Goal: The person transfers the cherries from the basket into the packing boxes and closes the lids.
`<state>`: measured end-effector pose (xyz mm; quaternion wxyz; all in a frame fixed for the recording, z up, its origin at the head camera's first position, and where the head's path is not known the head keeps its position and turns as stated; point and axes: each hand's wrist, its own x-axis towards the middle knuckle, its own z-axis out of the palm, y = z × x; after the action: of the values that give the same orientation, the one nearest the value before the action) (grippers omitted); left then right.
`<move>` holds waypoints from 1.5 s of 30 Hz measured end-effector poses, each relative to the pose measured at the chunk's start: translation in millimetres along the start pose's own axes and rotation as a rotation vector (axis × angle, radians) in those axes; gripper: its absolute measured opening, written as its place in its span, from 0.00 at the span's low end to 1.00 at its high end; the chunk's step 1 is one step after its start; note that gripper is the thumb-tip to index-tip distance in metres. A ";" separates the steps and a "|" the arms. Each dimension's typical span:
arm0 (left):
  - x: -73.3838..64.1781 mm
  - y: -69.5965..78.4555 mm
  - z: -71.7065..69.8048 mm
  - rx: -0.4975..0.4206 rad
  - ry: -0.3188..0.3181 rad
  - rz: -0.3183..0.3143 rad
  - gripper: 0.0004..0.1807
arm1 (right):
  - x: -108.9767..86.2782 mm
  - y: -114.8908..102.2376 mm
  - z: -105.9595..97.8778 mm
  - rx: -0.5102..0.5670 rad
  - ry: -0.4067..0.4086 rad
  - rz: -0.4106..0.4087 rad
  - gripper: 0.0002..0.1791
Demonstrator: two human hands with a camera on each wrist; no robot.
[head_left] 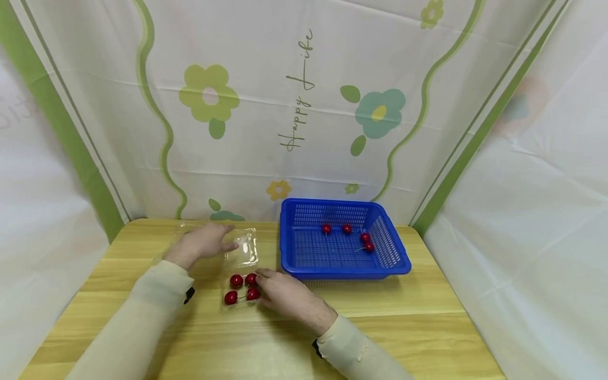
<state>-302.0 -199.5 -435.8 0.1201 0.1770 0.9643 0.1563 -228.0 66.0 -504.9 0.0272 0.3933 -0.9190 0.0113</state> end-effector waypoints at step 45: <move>-79.7 36.5 20.5 0.235 0.328 0.272 0.22 | -5.4 -0.6 -4.3 0.030 -0.046 0.060 0.20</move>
<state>-212.6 -191.9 -428.1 -0.0819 0.2900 0.9498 0.0842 -223.8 69.7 -500.9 -0.0003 0.3658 -0.9305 0.0168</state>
